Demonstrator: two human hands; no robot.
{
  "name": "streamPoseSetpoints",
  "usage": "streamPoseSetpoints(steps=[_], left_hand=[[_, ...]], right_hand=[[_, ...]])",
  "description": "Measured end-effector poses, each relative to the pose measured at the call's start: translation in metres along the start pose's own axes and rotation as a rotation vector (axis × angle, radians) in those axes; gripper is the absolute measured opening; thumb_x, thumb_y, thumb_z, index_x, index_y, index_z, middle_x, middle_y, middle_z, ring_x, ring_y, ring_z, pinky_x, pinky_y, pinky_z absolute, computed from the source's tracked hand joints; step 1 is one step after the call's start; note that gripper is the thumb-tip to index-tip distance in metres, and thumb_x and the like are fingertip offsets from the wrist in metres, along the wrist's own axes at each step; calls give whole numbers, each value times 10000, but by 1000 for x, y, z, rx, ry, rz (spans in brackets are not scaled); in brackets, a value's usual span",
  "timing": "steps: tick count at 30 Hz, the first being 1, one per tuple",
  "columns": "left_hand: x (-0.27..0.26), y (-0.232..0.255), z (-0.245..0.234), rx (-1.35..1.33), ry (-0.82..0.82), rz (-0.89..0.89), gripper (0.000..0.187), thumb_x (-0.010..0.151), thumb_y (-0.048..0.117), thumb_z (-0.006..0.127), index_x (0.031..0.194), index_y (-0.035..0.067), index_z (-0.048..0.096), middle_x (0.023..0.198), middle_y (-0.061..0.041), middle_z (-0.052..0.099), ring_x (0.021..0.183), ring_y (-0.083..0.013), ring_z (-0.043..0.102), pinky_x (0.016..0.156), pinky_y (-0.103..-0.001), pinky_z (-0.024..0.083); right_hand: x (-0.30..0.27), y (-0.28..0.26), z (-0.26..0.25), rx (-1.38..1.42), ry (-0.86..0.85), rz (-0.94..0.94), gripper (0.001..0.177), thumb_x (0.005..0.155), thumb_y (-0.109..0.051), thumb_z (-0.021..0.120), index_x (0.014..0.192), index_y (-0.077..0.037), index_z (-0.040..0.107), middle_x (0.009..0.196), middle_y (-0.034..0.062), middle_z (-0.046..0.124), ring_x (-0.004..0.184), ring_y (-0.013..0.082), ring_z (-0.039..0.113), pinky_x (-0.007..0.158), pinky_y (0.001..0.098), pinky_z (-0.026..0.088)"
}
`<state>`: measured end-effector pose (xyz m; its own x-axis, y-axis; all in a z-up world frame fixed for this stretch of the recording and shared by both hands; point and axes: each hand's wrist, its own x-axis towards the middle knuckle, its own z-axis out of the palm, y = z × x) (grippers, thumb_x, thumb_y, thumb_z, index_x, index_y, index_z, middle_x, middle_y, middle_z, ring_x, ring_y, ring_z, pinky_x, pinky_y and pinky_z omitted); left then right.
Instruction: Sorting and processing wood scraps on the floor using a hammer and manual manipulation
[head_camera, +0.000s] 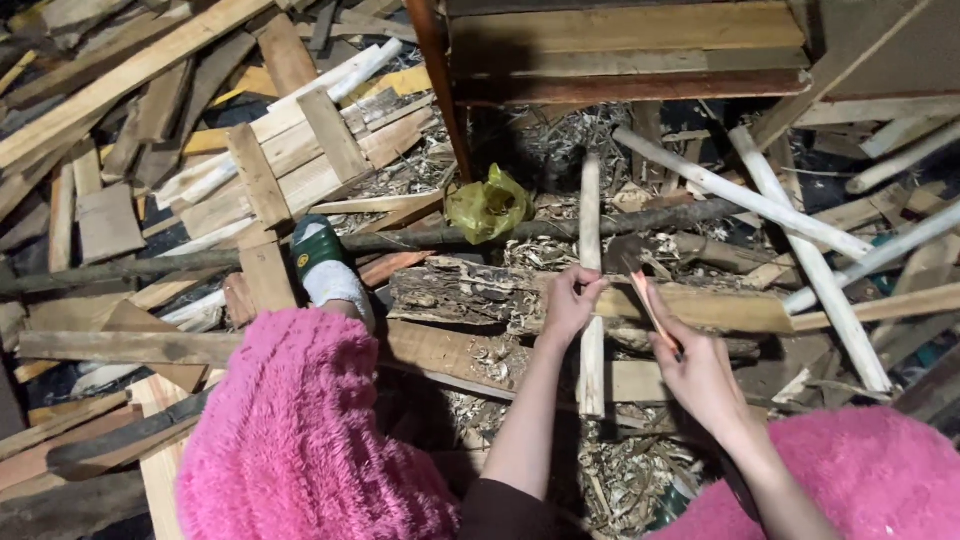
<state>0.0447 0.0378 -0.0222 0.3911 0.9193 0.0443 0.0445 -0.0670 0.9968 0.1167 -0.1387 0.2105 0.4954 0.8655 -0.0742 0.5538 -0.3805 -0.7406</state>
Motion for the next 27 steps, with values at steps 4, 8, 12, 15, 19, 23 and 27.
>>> streamPoseSetpoints(steps=[4, 8, 12, 15, 19, 23, 27], left_hand=[[5, -26, 8, -13, 10, 44, 150, 823, 118, 845, 880, 65, 718, 932, -126, 759, 891, -258, 719, 818, -368, 549], [5, -39, 10, -23, 15, 103, 145, 816, 97, 843, 846, 76, 703, 918, -101, 762, 885, -228, 720, 801, -341, 553], [4, -38, 11, -35, 28, 161, 150, 809, 54, 834, 837, 54, 686, 928, -133, 755, 896, -265, 724, 801, -353, 552], [1, -20, 6, -65, 12, 154, 134, 825, 39, 820, 830, 44, 686, 943, -131, 762, 911, -272, 729, 826, -348, 553], [3, -25, 5, -64, 12, 155, 145, 824, 52, 825, 826, 46, 681, 942, -124, 761, 902, -260, 725, 824, -360, 554], [0, -22, 4, -41, 4, 141, 123, 819, 17, 799, 835, 34, 678, 928, -149, 747, 890, -265, 712, 813, -374, 546], [2, -24, 5, -59, 10, 136, 137, 827, 57, 822, 844, 42, 687, 954, -144, 754, 914, -261, 716, 837, -371, 545]], right_hand=[[-5, -17, 4, -74, -28, 62, 615, 895, -74, 644, 1442, -348, 587, 1198, 249, 709, 1088, 485, 656, 795, 584, 581], [-5, -14, 9, -42, -28, 111, 632, 903, -53, 629, 1459, -349, 577, 1257, 202, 687, 1078, 466, 668, 773, 573, 571], [-4, -7, 12, -93, -74, 197, 597, 923, -138, 613, 1450, -415, 567, 1336, 98, 660, 1064, 431, 690, 825, 568, 568], [-4, -10, 9, 21, -18, 117, 641, 914, -33, 604, 1485, -319, 552, 1323, 194, 645, 1079, 471, 669, 736, 523, 600], [-4, -6, 10, 39, -4, 97, 634, 924, 7, 588, 1485, -286, 561, 1305, 218, 649, 1021, 483, 689, 689, 513, 610], [-1, 20, 21, -6, -41, 101, 577, 922, -40, 615, 1446, -282, 608, 1280, 219, 661, 797, 410, 753, 602, 453, 616], [-6, 6, 17, 68, -4, 84, 608, 932, 8, 595, 1487, -239, 562, 1322, 235, 640, 1037, 510, 676, 653, 493, 621]])
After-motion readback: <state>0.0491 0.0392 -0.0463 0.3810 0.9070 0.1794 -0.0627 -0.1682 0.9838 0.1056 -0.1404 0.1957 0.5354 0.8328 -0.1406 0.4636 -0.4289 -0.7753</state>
